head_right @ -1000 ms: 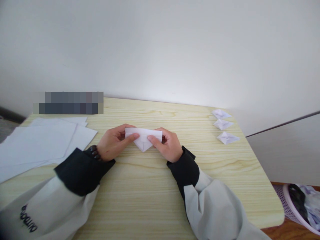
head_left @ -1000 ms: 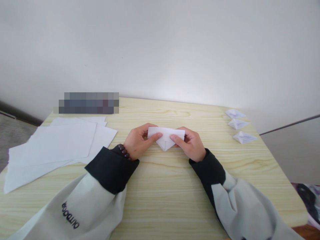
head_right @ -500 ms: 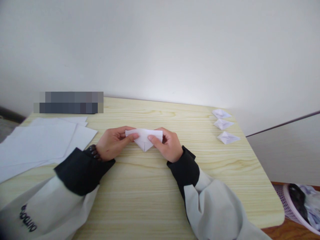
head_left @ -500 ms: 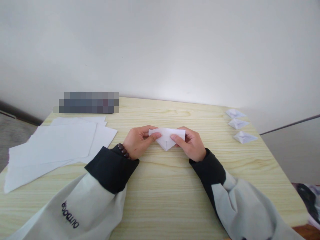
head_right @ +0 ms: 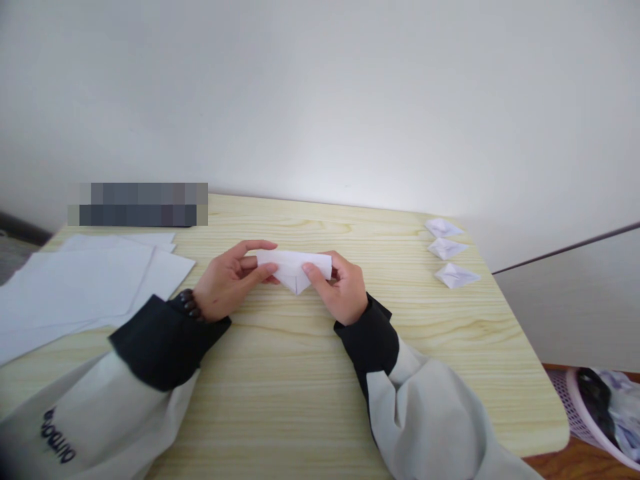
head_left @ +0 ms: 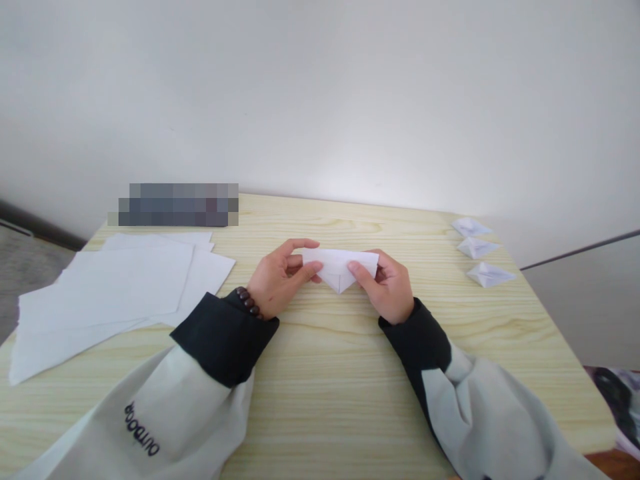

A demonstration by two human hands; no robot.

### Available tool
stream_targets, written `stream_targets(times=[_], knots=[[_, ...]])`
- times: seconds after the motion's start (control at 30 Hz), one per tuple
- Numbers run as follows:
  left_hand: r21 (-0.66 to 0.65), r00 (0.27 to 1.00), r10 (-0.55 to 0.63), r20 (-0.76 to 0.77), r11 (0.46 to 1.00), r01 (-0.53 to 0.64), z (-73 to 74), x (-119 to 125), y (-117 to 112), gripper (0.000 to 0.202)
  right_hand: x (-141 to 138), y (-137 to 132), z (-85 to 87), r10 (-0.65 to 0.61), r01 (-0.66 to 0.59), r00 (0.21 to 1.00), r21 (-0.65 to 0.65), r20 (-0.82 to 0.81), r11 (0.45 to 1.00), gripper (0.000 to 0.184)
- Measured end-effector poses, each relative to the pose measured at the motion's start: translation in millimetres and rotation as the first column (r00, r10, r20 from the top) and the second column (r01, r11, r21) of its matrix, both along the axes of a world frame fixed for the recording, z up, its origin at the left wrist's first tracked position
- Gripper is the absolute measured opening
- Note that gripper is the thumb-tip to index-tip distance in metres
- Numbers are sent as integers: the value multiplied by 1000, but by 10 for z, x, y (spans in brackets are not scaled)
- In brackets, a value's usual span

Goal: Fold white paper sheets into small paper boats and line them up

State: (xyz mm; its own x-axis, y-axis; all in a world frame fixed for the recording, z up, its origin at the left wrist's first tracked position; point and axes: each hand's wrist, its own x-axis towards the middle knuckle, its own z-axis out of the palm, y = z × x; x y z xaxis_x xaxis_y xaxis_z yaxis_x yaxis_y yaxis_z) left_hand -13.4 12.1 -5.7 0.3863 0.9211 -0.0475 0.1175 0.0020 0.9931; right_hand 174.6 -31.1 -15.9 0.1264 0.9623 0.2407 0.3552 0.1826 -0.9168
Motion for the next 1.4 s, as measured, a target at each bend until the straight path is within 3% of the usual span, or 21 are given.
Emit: stream_targets(times=[0.17,0.67,0.8,0.9,0.97,1.17,1.27,1.4], knots=[[3,1000,1,23,1000,-1,25,10,-7,44,1,10,1,11,-11,1000,-6,-11,1000,19],[99,994,18,-105,995,-8,66,-21,-23,29,-1,4,13,-2,3,999,-25,32,1000,21],[214,989,55,-137,976,-25,41,-27,-7,30,36,27,6,-24,14,996,116,90,993,14],[386,983,54,-176,922,18,50,-37,5,22,92,38,22,5,-77,975,315,223,946,6],[453,980,26,-198,889,68,65,-42,7,15,122,40,37,48,-161,955,374,294,913,7],[567,959,25,-282,811,146,49,-53,12,12,151,57,46,100,-235,918,323,383,917,8],[664,937,22,-349,711,231,-26,-77,38,14,194,91,27,128,-303,872,318,472,898,9],[756,889,23,-458,536,376,-122,-104,77,18,272,124,3,92,-394,744,323,661,860,9]])
